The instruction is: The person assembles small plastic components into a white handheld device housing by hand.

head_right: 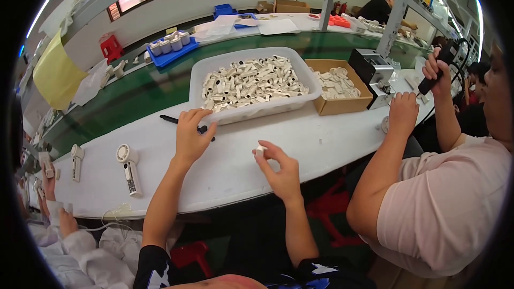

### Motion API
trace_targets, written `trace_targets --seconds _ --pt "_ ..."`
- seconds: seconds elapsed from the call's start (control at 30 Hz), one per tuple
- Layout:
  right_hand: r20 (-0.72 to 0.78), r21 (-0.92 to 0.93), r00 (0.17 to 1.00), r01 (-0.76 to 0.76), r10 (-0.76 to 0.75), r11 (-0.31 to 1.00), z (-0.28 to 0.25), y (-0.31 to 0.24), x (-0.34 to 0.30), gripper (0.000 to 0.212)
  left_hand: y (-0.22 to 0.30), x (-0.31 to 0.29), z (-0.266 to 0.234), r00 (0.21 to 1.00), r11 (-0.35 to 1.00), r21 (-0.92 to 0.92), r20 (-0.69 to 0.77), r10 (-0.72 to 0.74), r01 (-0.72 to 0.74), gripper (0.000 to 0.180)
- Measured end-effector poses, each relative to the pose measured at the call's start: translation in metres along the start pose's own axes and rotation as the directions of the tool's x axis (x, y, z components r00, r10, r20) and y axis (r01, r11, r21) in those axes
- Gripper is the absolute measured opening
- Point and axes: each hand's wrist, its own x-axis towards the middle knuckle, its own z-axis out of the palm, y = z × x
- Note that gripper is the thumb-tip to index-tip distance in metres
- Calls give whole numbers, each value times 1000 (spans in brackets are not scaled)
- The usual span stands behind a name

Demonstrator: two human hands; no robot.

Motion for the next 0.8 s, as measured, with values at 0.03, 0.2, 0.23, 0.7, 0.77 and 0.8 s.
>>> trace_targets --seconds 0.03,0.2,0.23,0.7,0.77,0.8 --pt "-7 -5 1000 -5 5 1000 1 4 -9 20 1 -1 1 1000 1000 5 -17 -5 5 29" --pt "30 -391 979 197 -201 899 6 16 -26 21 3 -6 0 999 999 8 -10 -53 53 33" --pt "48 -380 970 239 -239 894 6 17 -26 21 3 -6 0 999 999 12 -9 -49 49 33" --pt "19 -283 979 198 -201 938 0 9 -28 24 24 -8 -1 993 996 -3 -83 -86 86 34" --pt "67 -265 973 230 -220 937 -5 15 -27 25 31 -7 2 991 998 -8 -117 -68 67 34" --pt "89 -255 970 244 -228 936 -8 17 -27 26 33 -7 5 990 1000 -7 -142 9 -10 34"
